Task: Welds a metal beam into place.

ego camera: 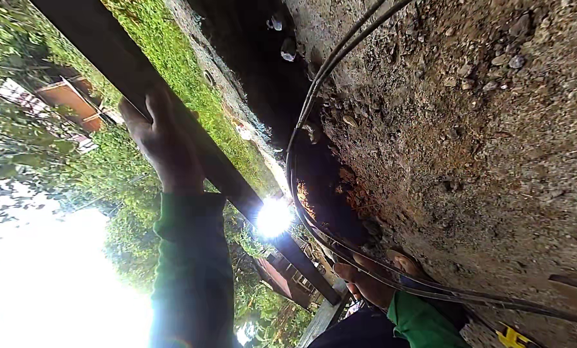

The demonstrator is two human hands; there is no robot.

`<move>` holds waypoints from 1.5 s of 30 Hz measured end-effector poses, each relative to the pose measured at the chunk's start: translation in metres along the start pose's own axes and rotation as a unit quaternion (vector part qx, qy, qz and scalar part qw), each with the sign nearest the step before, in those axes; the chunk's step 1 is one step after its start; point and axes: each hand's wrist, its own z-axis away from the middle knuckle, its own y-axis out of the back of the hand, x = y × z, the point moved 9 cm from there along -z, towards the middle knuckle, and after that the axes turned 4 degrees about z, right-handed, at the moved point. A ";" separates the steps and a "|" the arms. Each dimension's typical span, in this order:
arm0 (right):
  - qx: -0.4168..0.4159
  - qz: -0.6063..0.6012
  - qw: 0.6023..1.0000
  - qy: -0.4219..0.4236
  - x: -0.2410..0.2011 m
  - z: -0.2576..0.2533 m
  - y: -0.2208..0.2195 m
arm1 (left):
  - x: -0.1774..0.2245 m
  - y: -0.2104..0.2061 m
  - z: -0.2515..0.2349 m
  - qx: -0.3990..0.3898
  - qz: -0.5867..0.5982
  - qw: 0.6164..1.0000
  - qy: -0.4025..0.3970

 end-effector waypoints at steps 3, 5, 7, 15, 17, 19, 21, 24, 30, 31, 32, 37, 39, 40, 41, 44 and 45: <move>0.012 -0.020 1.000 -0.006 0.001 0.001 0.000 | -0.004 0.001 -0.002 0.001 0.012 1.000 0.006; 0.036 -0.074 0.997 0.010 0.003 0.002 0.001 | -0.005 0.002 -0.003 0.001 0.003 1.000 0.009; 0.045 -0.090 0.995 0.000 0.007 0.003 0.001 | -0.003 0.001 -0.001 -0.005 -0.008 1.000 0.013; 0.027 -0.072 0.996 -0.035 0.013 0.001 -0.004 | -0.002 0.001 -0.001 -0.011 -0.004 1.000 0.002; 0.022 -0.071 0.997 -0.036 0.013 0.001 -0.005 | -0.004 0.001 -0.002 -0.010 -0.003 1.000 0.001; 0.016 -0.074 0.996 -0.039 0.015 0.000 -0.005 | -0.003 0.001 -0.002 -0.010 0.004 1.000 -0.002; 0.009 -0.072 0.996 -0.041 0.016 0.000 -0.006 | -0.001 0.001 -0.002 -0.007 0.000 1.000 -0.004; 0.014 -0.081 0.996 -0.026 0.010 0.001 -0.008 | -0.005 0.001 -0.003 -0.004 0.005 1.000 0.000; 0.020 -0.101 0.994 -0.028 0.013 -0.001 -0.011 | -0.002 0.002 -0.001 0.000 -0.009 1.000 0.005; 0.020 -0.104 0.994 -0.025 0.014 -0.001 -0.011 | -0.003 0.002 -0.002 0.000 -0.008 1.000 0.003; 0.019 -0.105 0.994 -0.022 0.014 -0.002 -0.011 | -0.003 0.002 -0.002 -0.002 -0.009 1.000 0.003; 0.013 -0.109 0.994 -0.017 0.017 -0.003 -0.009 | -0.007 0.004 -0.004 0.003 -0.021 1.000 0.011; 0.035 -0.133 0.990 -0.019 0.018 0.000 -0.005 | -0.005 0.002 -0.002 -0.002 -0.011 1.000 0.009; 0.040 -0.136 0.990 -0.018 0.017 0.000 -0.002 | -0.003 0.001 -0.002 -0.004 -0.008 1.000 0.009; 0.040 -0.134 0.990 -0.015 0.017 0.000 -0.001 | -0.002 0.001 -0.002 -0.006 -0.007 1.000 0.008; 0.026 -0.136 0.990 -0.028 0.021 0.000 -0.006 | -0.002 0.001 -0.002 -0.010 0.007 1.000 0.005; 0.020 -0.131 0.991 -0.030 0.021 -0.001 -0.008 | -0.003 0.001 -0.002 -0.012 0.011 1.000 0.004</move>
